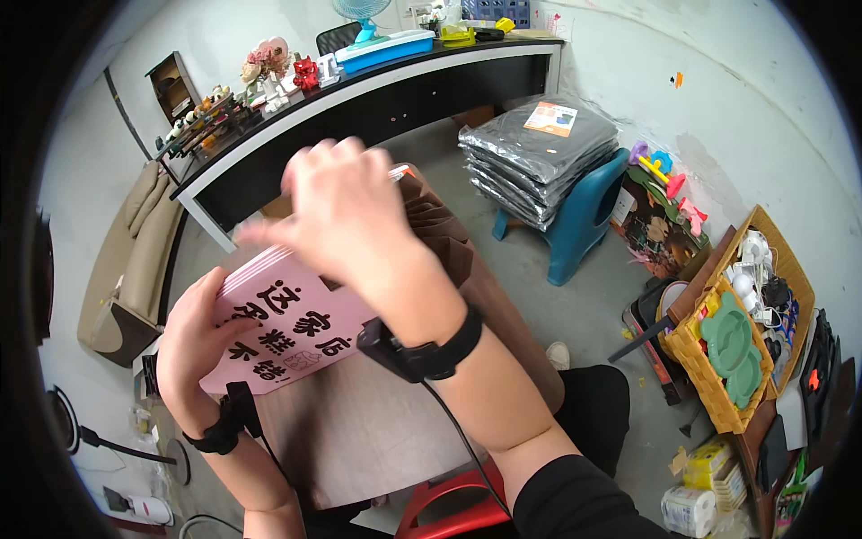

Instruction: Stacking and aligning a large number of paper shopping bags on a table.

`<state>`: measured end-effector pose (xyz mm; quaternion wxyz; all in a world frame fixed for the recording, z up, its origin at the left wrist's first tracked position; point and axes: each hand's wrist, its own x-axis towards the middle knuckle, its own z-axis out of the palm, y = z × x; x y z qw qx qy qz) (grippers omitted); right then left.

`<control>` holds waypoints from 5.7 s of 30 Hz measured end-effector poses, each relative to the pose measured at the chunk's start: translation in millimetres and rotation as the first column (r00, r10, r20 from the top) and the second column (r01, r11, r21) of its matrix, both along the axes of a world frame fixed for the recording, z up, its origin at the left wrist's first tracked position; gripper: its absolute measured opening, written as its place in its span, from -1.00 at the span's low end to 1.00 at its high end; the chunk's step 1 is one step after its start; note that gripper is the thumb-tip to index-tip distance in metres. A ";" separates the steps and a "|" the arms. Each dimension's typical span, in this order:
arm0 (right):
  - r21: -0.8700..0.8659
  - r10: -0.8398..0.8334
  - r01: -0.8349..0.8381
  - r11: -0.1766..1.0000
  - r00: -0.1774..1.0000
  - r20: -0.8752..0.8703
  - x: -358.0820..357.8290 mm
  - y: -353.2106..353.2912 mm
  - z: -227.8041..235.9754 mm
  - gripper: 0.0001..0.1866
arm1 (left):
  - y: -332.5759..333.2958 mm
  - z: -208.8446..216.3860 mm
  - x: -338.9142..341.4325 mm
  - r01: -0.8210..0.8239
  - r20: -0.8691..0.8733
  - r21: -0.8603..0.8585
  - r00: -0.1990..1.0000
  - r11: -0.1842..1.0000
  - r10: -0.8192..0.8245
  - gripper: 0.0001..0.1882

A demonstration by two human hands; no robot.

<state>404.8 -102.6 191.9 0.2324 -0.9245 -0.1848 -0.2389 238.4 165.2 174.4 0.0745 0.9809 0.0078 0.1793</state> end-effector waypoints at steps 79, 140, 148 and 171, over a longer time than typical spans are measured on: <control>0.003 0.214 -0.214 0.977 0.976 -0.046 -13.9 -15.1 -3.3 -0.40 | -21.5 -11.9 2.6 0.025 0.053 0.111 0.998 0.994 -0.031 -0.50; 0.121 0.145 -0.132 0.984 0.983 -0.109 -29.8 3.8 -6.2 -0.43 | -33.3 3.0 -5.8 0.060 0.092 0.006 0.994 0.998 -0.060 -0.06; 0.132 0.125 -0.108 0.985 0.984 -0.130 -27.1 1.7 -6.5 -0.44 | -31.2 6.3 6.0 -0.139 -0.119 0.111 0.981 0.984 0.152 -0.48; 0.132 0.131 -0.111 0.985 0.979 -0.159 -19.9 -10.5 -6.7 -0.45 | -34.5 5.4 9.4 -0.169 -0.116 0.083 0.977 0.982 0.178 -0.44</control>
